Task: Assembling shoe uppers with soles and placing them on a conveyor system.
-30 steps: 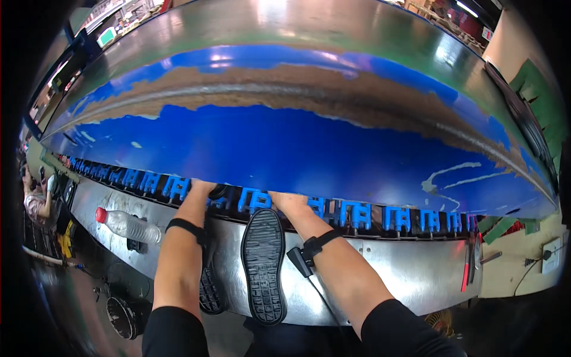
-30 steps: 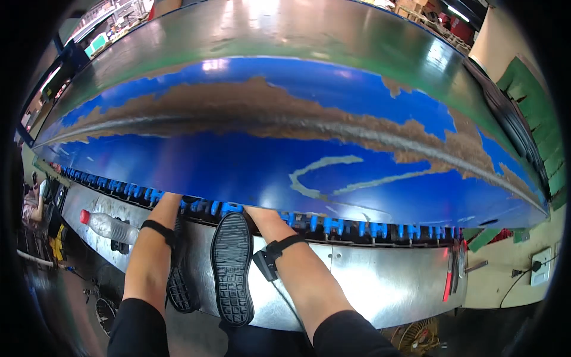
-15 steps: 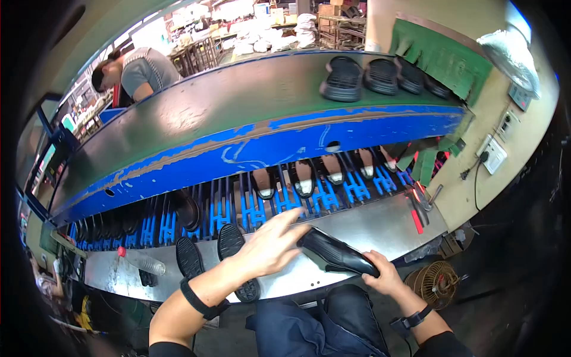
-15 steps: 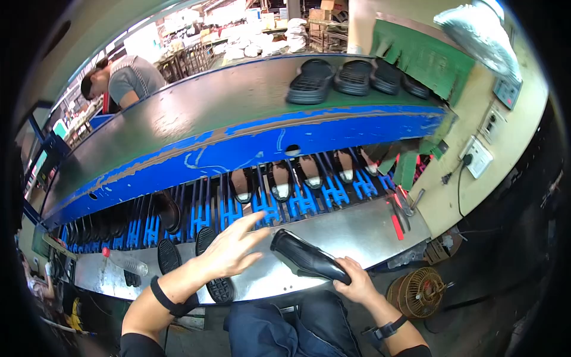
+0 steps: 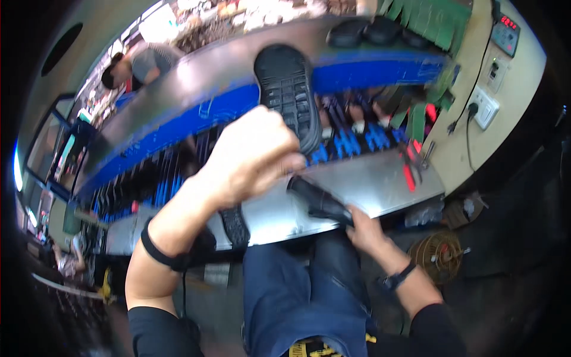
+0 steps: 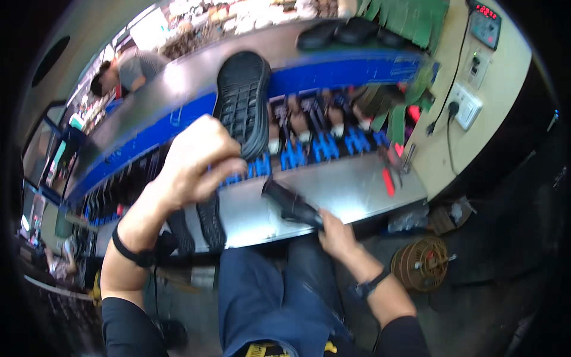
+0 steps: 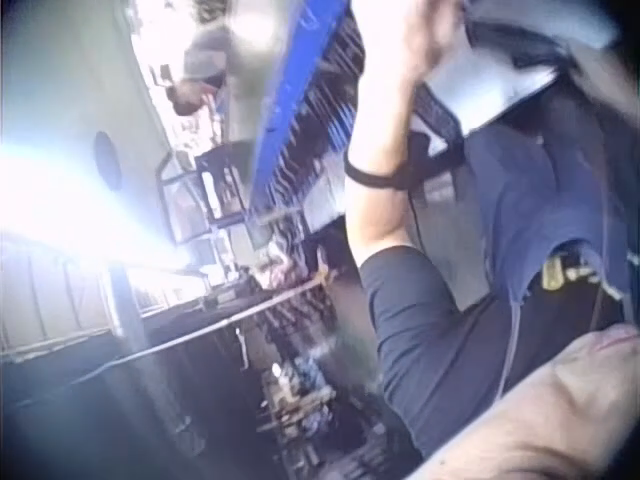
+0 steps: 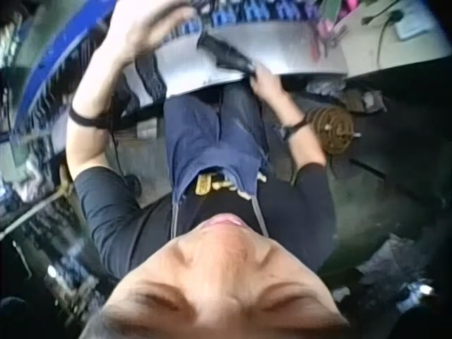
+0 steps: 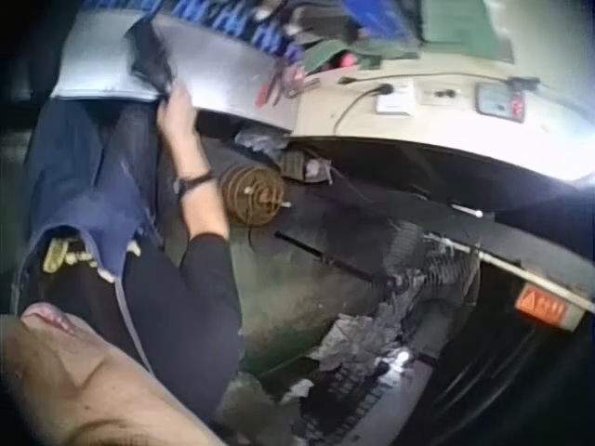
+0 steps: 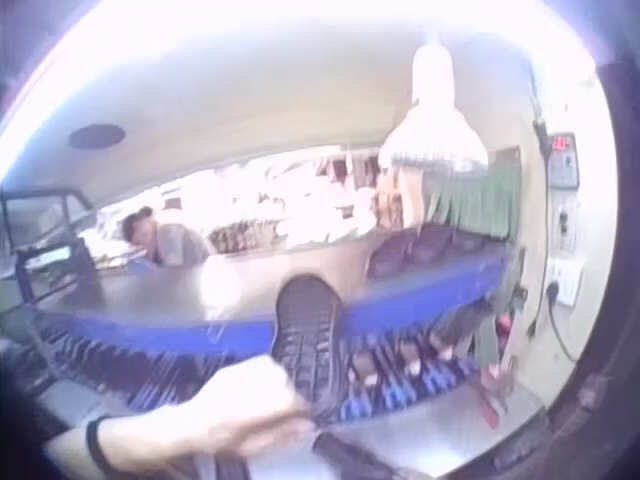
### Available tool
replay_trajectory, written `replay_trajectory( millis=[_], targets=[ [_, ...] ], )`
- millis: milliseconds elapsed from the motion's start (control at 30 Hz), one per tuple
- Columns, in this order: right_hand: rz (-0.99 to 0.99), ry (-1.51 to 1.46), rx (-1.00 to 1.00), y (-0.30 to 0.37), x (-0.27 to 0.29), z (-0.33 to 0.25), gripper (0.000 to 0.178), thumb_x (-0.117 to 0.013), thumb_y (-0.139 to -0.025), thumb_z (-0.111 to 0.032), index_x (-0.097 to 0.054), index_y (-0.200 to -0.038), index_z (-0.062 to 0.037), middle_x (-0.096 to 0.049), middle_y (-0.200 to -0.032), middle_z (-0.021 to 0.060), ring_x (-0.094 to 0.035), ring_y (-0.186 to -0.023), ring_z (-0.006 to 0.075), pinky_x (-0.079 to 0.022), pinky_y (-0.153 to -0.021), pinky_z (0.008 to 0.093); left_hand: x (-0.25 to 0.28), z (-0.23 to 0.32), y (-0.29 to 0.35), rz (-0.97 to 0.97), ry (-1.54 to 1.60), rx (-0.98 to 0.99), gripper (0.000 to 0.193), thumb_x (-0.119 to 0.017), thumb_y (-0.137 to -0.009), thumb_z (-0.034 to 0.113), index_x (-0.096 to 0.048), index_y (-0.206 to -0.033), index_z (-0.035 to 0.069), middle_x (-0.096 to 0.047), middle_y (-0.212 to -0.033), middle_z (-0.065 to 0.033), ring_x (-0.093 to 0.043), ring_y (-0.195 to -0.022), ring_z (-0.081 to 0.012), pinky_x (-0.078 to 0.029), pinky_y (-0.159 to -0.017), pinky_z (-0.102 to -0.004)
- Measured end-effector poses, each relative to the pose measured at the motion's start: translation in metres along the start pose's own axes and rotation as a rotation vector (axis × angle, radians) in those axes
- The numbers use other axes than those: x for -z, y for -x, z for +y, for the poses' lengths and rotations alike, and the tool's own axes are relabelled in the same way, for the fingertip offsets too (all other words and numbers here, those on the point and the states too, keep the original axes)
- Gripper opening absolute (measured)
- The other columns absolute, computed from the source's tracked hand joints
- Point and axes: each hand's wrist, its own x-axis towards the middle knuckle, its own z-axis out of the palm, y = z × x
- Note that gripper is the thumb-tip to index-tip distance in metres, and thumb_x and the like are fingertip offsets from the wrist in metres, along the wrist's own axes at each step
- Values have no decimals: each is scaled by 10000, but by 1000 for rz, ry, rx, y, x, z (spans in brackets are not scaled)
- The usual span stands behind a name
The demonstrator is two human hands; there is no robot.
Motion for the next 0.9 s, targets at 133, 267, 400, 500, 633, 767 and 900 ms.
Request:
replay_trajectory(
  millis=[133, 267, 400, 500, 633, 767, 900],
  targets=[
    [360, 132, 452, -39, 81, -73, 480, -806, -727, -207, -664, -1154, -42, -708, -955, 159, -675, -876, 359, -547, -787, 442, -23, 168, 141, -369, 357, 31, 101, -670, -745, 209, -626, -794, 132, -558, -734, 18, -559, -642, -159, -434, -573, -341],
    [236, -587, 226, -26, 112, -138, 415, -785, -846, -208, -631, -1167, 5, -702, -990, 85, -658, -897, 130, -520, -825, 279, -120, 287, 278, -161, 490, 605, 196, -741, -783, 196, -578, -761, 89, -501, -747, -68, -569, -677, -257, -475, -638, -370],
    [-68, -780, 95, 7, 73, -117, 415, -660, -942, -301, -624, -1176, 39, -664, -1080, 40, -598, -996, 106, -470, -881, 252, -128, 279, 298, -6, 769, 686, 186, -774, -823, 197, -650, -845, 60, -622, -808, -84, -653, -765, -266, -516, -650, -371],
    [-173, -1052, -51, 47, 23, -117, 546, -665, -930, -394, -602, -1236, 54, -673, -1096, 104, -625, -1008, 158, -478, -921, 299, -102, 231, 316, 362, 247, 898, 172, -734, -774, 69, -658, -928, 55, -634, -893, -96, -628, -944, -308, -475, -900, -401],
    [-395, -1646, -358, 109, 3, -99, 822, -599, -879, -685, -578, -1226, 60, -675, -1094, 203, -686, -926, 268, -567, -805, 359, -150, 135, 391, 951, 1006, 1676, 392, -692, -922, 191, -622, -1247, -18, -670, -1100, -113, -631, -1025, -223, -474, -968, -357],
    [-416, -1787, -666, 167, -20, -75, 949, -514, -915, -705, -403, -1442, 76, -574, -1331, 281, -623, -1179, 394, -491, -1040, 527, -134, 113, 371, 1177, 1719, 1406, 411, -609, -939, 217, -624, -1246, -56, -703, -1114, -183, -691, -998, -260, -542, -944, -373],
    [-464, -1673, -720, 182, -21, -62, 874, -506, -913, -708, -462, -1432, -6, -616, -1279, 230, -663, -1080, 412, -537, -957, 549, -77, 126, 328, 924, 1939, 813, 861, -640, -890, 413, -275, -1538, -21, -331, -1528, -350, -357, -1437, -438, -342, -1162, -540]
  ],
)
